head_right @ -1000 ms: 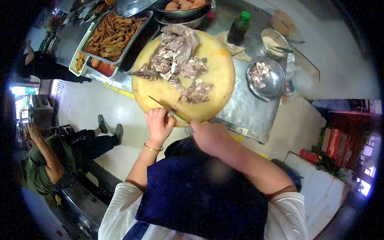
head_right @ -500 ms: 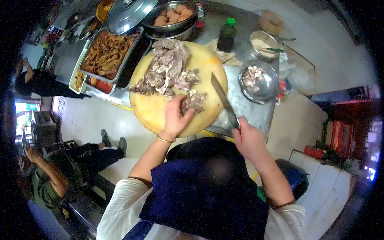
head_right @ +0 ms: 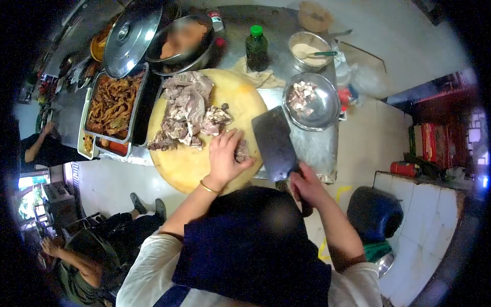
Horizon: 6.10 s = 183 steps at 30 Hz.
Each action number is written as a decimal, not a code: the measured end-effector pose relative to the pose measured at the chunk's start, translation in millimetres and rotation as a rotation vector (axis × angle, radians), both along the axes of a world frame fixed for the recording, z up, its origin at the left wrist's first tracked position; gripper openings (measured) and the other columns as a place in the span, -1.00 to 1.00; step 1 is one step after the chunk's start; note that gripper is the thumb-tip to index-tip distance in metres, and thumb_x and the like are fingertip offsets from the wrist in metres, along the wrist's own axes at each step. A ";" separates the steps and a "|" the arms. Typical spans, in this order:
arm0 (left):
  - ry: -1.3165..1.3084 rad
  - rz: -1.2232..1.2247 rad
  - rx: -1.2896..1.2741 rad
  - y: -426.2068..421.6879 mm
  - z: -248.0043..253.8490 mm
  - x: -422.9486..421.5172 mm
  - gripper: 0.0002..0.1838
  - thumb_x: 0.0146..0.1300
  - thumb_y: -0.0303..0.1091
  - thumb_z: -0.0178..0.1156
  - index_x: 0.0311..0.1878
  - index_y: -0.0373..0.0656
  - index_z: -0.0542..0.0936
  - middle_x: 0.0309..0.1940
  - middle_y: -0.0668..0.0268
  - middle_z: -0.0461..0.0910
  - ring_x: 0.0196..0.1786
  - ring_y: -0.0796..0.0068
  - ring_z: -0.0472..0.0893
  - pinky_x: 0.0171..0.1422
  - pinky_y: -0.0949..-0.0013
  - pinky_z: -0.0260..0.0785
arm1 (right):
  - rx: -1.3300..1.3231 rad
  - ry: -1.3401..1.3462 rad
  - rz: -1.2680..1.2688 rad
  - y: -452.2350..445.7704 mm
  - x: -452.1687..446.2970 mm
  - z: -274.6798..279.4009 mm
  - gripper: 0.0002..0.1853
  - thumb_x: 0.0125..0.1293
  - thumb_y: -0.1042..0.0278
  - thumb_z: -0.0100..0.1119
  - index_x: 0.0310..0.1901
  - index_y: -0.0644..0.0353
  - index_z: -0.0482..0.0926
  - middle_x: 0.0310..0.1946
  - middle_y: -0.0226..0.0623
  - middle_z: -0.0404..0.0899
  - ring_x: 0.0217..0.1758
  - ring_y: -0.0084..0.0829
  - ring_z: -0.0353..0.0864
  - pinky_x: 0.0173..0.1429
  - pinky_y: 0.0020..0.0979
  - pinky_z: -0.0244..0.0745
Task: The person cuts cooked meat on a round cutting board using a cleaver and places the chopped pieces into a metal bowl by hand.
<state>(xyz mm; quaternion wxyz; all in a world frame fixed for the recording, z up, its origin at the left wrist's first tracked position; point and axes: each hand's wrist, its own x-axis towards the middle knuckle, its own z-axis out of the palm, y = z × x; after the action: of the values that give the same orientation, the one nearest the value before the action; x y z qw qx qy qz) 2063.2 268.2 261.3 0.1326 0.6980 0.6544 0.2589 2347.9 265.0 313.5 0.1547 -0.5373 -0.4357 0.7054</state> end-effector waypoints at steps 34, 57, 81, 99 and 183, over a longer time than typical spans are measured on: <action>-0.499 0.226 0.171 127.6 -0.1 148.8 -0.84 0.37 -0.40 0.27 -0.06 -0.19 0.72 -0.07 0.12 0.72 0.00 0.18 0.69 0.13 0.25 0.53 | 0.198 0.038 -0.123 128.7 142.5 35.0 -0.67 0.38 0.50 0.11 0.16 0.26 0.41 -0.36 -0.38 0.55 -0.51 -0.61 0.50 -0.44 -0.50 0.46; 0.171 0.712 0.103 54.7 50.3 -68.3 -0.50 0.14 -0.14 0.35 0.14 -0.11 0.63 0.21 0.20 0.58 0.47 -0.03 0.34 0.65 -0.31 -0.30 | 0.709 -0.381 0.733 88.7 21.3 29.0 -0.53 0.40 0.30 0.18 0.24 0.31 0.33 -0.29 0.15 0.65 -0.17 0.20 0.65 -0.14 0.04 0.51; -0.164 0.421 0.344 -79.3 64.5 -52.8 -0.71 0.16 -0.55 0.34 -0.03 -0.08 0.73 -0.07 0.30 0.73 0.05 0.32 0.67 0.29 0.19 0.47 | 0.688 -0.378 0.522 80.2 -16.5 16.6 -0.65 0.44 0.39 0.13 0.18 0.25 0.35 -0.40 0.09 0.61 -0.34 0.17 0.62 -0.24 -0.02 0.47; 0.180 0.546 0.197 -131.6 -3.3 -5.5 -0.52 0.23 0.01 0.35 0.16 0.02 0.65 0.18 0.28 0.59 0.31 0.01 0.44 0.42 -0.19 0.24 | 1.025 -0.182 0.937 109.2 -2.0 19.6 -0.55 0.31 0.30 0.27 0.18 0.24 0.46 -0.11 0.09 0.64 -0.08 0.12 0.67 -0.08 0.02 0.60; 0.074 -0.007 0.162 -82.5 25.4 -79.5 -0.70 0.09 -0.30 0.40 -0.09 -0.05 0.62 0.05 0.29 0.57 0.16 0.13 0.51 0.38 0.01 0.28 | 0.288 -0.133 0.305 47.0 -55.5 41.6 -0.74 0.39 0.39 0.27 -0.01 0.23 0.42 -0.45 -0.13 0.60 -0.51 -0.38 0.59 -0.38 -0.33 0.47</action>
<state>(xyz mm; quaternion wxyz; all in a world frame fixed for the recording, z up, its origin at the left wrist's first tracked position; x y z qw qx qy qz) 1983.7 185.7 286.7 0.0522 0.7178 0.6332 0.2848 2292.4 312.0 355.2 0.0922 -0.4830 -0.6174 0.6141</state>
